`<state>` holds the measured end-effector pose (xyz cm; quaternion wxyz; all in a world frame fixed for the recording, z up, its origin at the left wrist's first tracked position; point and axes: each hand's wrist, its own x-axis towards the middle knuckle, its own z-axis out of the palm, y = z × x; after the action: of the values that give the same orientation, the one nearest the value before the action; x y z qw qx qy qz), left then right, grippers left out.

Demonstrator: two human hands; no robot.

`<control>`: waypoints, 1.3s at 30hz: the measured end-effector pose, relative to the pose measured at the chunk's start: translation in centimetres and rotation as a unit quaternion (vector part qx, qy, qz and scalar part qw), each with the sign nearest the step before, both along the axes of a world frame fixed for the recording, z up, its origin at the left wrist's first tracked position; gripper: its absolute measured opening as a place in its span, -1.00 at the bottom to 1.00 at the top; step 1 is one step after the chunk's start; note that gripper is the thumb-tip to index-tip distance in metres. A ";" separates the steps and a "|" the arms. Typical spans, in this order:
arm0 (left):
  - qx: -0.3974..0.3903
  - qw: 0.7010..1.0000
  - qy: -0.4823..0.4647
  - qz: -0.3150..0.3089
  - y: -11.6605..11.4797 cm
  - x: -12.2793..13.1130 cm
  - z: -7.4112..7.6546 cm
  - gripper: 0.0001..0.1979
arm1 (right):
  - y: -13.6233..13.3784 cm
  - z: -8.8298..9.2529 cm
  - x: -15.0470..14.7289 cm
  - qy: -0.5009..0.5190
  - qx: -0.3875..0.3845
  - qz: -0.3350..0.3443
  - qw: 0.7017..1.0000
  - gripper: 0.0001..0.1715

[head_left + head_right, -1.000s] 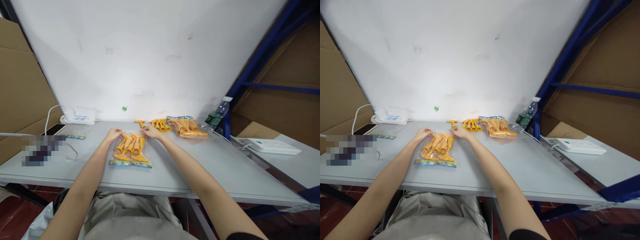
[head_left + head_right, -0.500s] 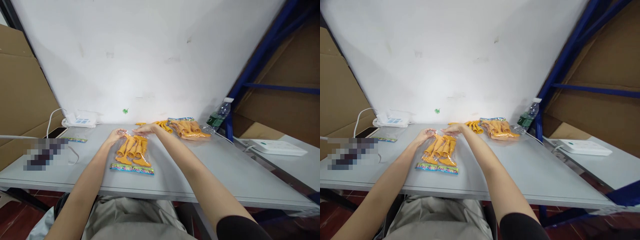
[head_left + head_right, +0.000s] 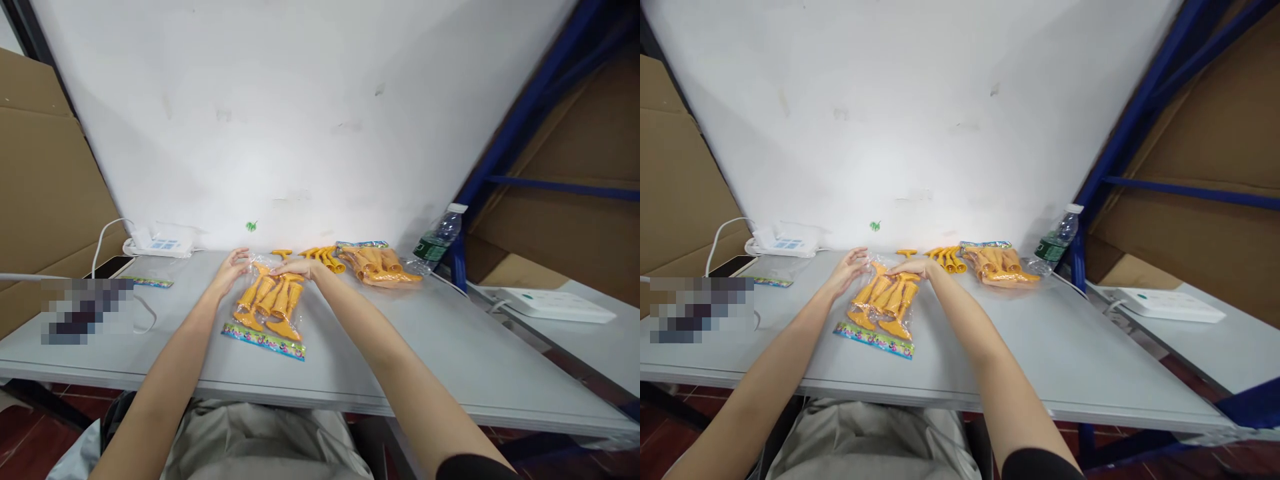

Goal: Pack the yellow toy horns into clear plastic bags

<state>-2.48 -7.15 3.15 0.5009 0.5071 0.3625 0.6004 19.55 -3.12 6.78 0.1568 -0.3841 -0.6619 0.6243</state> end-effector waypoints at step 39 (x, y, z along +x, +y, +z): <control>-0.113 0.973 -0.022 0.198 0.9 -2.4 -1.6 -0.77 | 0.0 -2.5 16.2 0.264 0.173 -0.704 0.636 -0.35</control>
<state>-4.86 -6.23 1.51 0.4340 0.3519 0.5099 0.6541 35.76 -3.11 4.29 0.7805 -0.5183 -0.2175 0.2736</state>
